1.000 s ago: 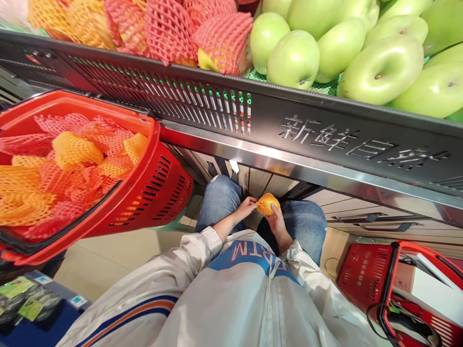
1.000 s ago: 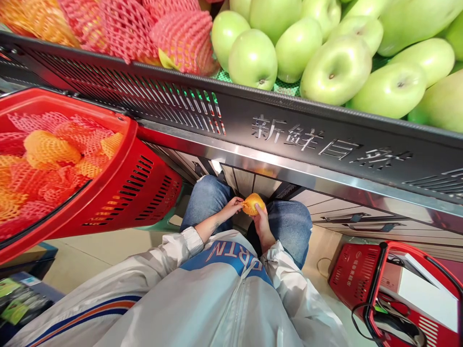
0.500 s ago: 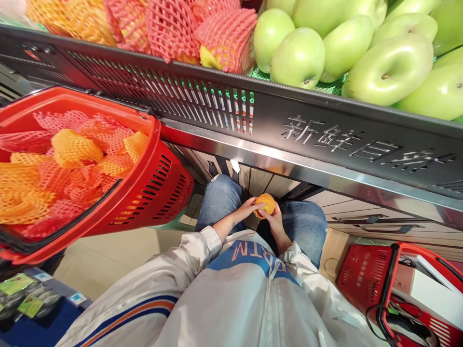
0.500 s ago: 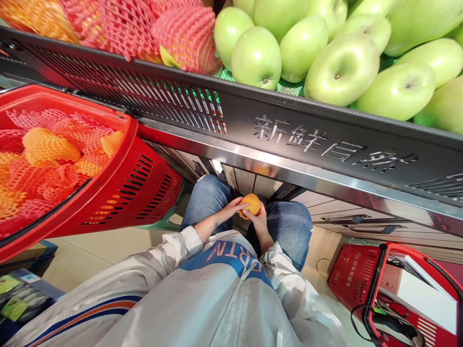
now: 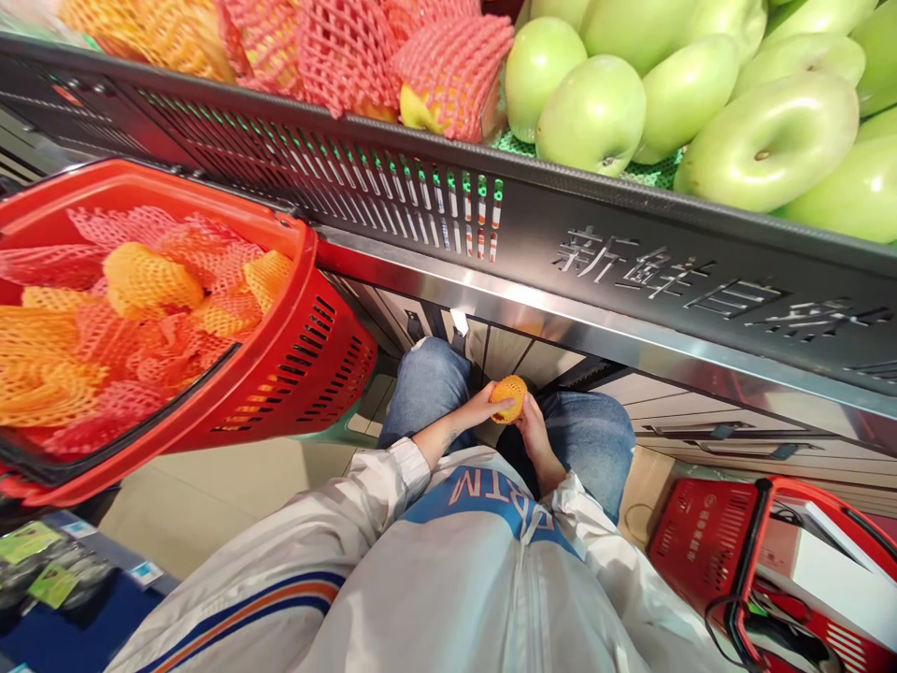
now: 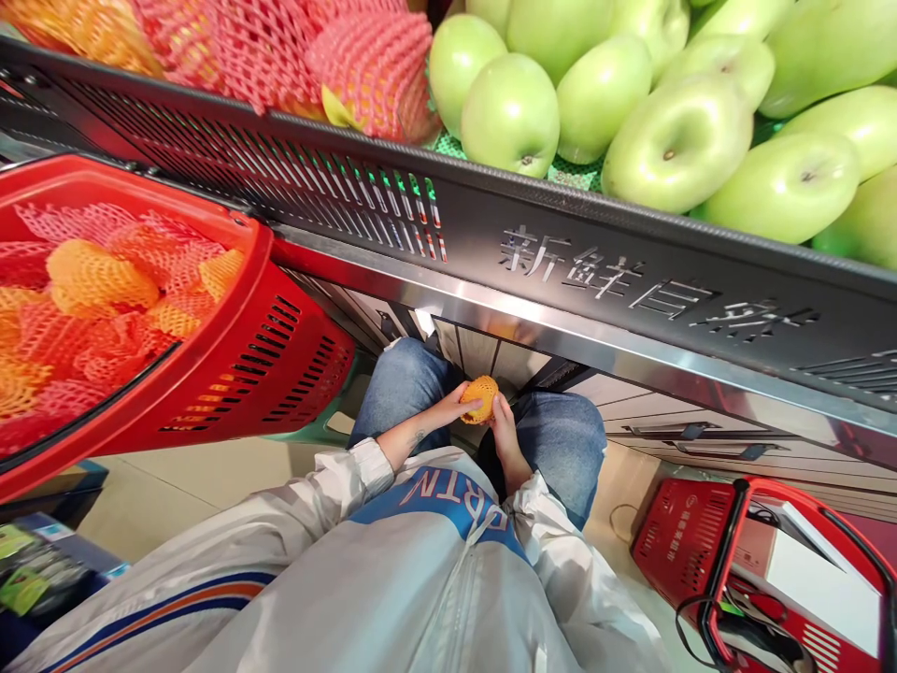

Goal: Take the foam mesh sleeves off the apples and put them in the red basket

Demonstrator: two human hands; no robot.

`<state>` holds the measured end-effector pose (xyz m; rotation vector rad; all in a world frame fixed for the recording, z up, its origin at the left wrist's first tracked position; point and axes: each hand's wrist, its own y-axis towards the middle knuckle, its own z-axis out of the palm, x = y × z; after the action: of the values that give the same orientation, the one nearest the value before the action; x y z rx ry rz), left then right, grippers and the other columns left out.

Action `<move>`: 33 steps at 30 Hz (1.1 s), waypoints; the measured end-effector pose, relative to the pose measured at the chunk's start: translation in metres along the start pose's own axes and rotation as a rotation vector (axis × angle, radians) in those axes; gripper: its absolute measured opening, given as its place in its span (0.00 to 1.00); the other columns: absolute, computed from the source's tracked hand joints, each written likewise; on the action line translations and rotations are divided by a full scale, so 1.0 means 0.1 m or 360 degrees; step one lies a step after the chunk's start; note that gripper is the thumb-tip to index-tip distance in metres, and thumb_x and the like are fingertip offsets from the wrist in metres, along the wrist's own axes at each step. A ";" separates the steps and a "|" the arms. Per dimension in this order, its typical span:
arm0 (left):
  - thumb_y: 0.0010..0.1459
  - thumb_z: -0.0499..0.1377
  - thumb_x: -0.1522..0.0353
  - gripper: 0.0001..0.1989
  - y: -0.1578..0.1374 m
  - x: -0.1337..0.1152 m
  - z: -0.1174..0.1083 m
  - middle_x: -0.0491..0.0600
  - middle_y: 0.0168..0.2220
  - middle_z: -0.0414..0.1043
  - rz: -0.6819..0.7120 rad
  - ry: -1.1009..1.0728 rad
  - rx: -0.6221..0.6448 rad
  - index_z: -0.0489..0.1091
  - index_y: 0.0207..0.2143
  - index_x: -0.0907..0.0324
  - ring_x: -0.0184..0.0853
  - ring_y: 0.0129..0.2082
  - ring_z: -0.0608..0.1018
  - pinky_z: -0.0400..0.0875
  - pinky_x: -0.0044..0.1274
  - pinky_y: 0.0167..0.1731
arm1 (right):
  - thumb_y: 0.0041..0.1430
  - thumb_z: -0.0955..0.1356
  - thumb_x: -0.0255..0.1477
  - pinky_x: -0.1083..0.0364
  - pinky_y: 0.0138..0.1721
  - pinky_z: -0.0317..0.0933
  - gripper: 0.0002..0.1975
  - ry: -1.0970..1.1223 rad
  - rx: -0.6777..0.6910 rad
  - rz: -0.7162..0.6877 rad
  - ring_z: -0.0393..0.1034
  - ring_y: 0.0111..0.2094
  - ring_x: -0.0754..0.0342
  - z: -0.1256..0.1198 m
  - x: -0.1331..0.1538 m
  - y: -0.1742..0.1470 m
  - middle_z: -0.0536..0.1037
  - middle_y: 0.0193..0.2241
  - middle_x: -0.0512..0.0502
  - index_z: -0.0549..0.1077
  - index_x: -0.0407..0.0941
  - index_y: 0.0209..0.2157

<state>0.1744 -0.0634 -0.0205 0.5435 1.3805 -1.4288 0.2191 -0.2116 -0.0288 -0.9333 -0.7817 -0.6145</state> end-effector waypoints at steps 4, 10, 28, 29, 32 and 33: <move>0.39 0.77 0.57 0.32 -0.04 -0.07 0.01 0.49 0.39 0.75 0.0050 0.0027 -0.0030 0.70 0.42 0.62 0.36 0.40 0.77 0.72 0.28 0.44 | 0.54 0.72 0.51 0.51 0.37 0.71 0.28 0.0029 -0.0032 -0.0017 0.76 0.42 0.47 0.01 0.02 -0.01 0.82 0.47 0.45 0.77 0.47 0.49; 0.32 0.79 0.58 0.35 -0.06 -0.17 0.03 0.49 0.39 0.76 0.0117 -0.0010 -0.0101 0.71 0.42 0.62 0.36 0.40 0.77 0.71 0.28 0.45 | 0.47 0.77 0.43 0.51 0.45 0.70 0.20 0.0112 -0.0149 -0.0098 0.75 0.43 0.48 -0.10 0.08 0.02 0.82 0.42 0.47 0.78 0.47 0.39; 0.35 0.76 0.53 0.32 -0.07 -0.19 0.03 0.48 0.33 0.78 0.0032 -0.0145 -0.0011 0.74 0.37 0.64 0.34 0.33 0.78 0.71 0.26 0.39 | 0.53 0.71 0.36 0.45 0.49 0.68 0.15 -0.0358 -0.0384 -0.0516 0.73 0.44 0.48 -0.09 0.16 -0.07 0.78 0.42 0.45 0.72 0.48 0.43; 0.36 0.76 0.52 0.31 -0.05 -0.19 0.03 0.48 0.33 0.77 0.0040 -0.0142 -0.0051 0.74 0.36 0.64 0.34 0.33 0.78 0.71 0.26 0.39 | 0.54 0.71 0.34 0.44 0.55 0.65 0.16 -0.0430 -0.0388 -0.0601 0.70 0.50 0.47 -0.07 0.20 -0.11 0.76 0.47 0.44 0.72 0.49 0.45; 0.36 0.76 0.51 0.32 -0.02 -0.17 0.02 0.47 0.32 0.76 0.0063 -0.0130 -0.0133 0.73 0.36 0.64 0.32 0.32 0.77 0.71 0.24 0.37 | 0.50 0.71 0.27 0.41 0.66 0.52 0.23 -0.0625 -0.0180 -0.0760 0.63 0.61 0.44 0.02 0.28 -0.21 0.73 0.56 0.44 0.74 0.52 0.50; 0.35 0.76 0.51 0.32 -0.02 -0.16 0.02 0.46 0.32 0.76 0.0063 -0.0125 -0.0138 0.73 0.35 0.64 0.31 0.32 0.77 0.71 0.24 0.36 | 0.46 0.72 0.26 0.41 0.68 0.50 0.27 -0.0669 -0.0082 -0.0784 0.61 0.62 0.43 0.06 0.29 -0.23 0.72 0.57 0.45 0.74 0.52 0.51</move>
<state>0.1792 -0.0596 -0.0055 0.4519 1.3552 -1.3382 0.2169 -0.2213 0.0074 -0.9337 -1.4016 -0.8808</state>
